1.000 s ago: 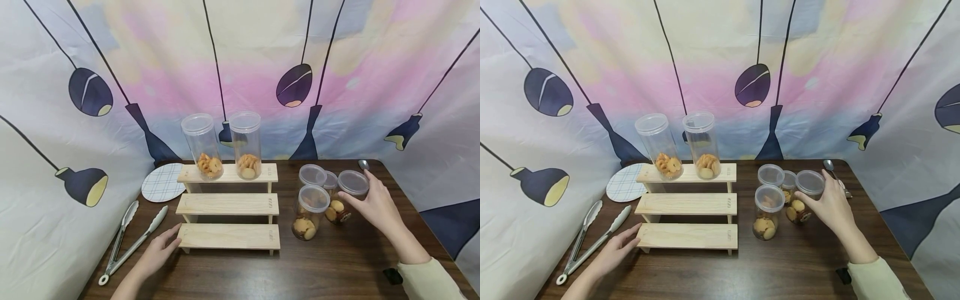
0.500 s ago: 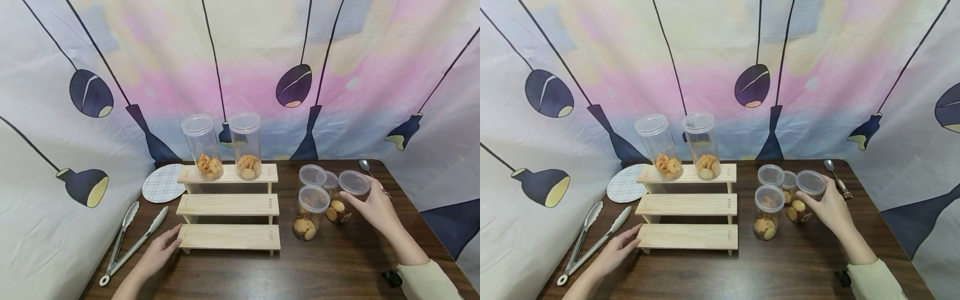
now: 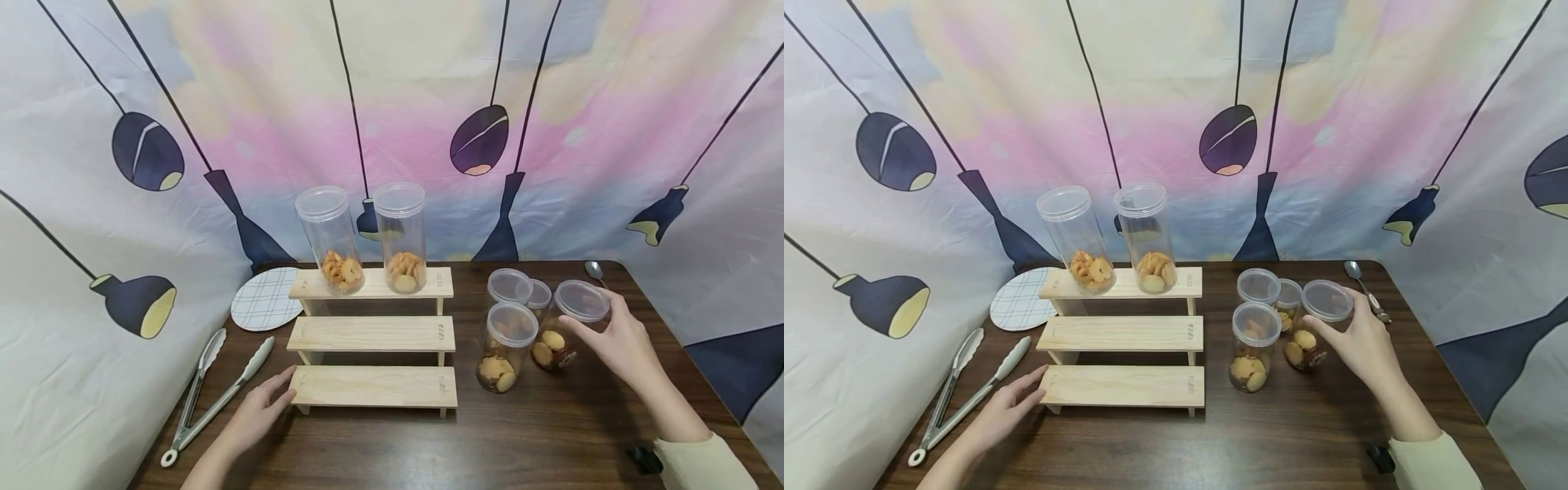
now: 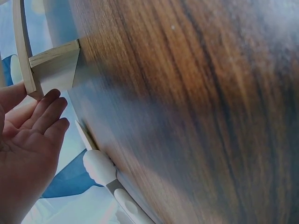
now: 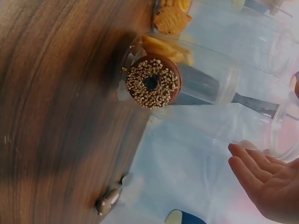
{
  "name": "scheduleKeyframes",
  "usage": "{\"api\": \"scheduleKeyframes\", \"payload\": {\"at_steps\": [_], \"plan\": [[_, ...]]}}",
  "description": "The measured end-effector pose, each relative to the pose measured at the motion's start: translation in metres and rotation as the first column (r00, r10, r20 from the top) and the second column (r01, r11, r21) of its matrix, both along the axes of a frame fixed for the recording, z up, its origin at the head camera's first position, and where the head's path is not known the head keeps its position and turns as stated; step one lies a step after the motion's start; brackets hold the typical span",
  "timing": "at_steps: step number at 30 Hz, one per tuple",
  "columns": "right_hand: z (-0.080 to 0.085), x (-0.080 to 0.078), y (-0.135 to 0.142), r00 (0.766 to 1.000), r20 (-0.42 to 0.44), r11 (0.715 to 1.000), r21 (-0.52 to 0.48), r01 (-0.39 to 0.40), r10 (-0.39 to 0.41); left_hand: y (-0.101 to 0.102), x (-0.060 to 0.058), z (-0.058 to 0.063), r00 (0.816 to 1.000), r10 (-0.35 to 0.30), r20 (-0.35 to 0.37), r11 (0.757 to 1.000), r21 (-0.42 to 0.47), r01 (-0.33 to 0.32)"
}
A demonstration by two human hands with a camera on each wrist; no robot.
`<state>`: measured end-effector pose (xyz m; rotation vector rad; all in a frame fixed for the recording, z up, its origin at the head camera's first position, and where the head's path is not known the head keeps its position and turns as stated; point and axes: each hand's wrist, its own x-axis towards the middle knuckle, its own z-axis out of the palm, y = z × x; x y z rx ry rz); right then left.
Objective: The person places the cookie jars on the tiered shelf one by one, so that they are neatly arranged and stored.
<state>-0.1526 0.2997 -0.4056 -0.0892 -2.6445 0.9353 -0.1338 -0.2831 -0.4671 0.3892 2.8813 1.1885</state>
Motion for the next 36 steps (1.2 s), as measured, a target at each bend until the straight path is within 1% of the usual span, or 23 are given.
{"api": "scheduleKeyframes", "payload": {"at_steps": [8, 14, 17, 22, 31, 36], "plan": [[0.013, 0.014, -0.002, 1.000, 0.016, 1.000, 0.013, 0.009, -0.009, 0.001, 0.000, 0.000, 1.000, 0.014, -0.005, 1.000, -0.002, -0.014], [0.023, 0.023, -0.004, 1.000, -0.030, 0.999, 0.051, -0.002, 0.003, 0.002, 0.000, 0.001, 1.000, 0.015, 0.002, 1.000, -0.002, -0.015], [0.029, 0.028, -0.005, 0.999, -0.036, 0.998, 0.061, -0.014, 0.016, 0.002, 0.000, 0.001, 1.000, 0.015, 0.008, 1.000, -0.002, -0.015], [0.040, 0.039, -0.007, 0.999, -0.019, 0.997, 0.068, -0.036, 0.038, 0.002, 0.001, 0.003, 1.000, 0.015, 0.009, 1.000, -0.002, -0.015], [0.066, 0.058, -0.019, 0.997, 0.040, 0.990, 0.120, -0.072, 0.067, 0.001, 0.001, 0.003, 1.000, 0.018, 0.024, 1.000, 0.000, -0.018], [0.075, 0.067, -0.026, 0.995, 0.061, 0.986, 0.143, -0.086, 0.078, 0.002, 0.001, 0.003, 0.999, 0.017, 0.028, 1.000, 0.001, -0.017]]}}
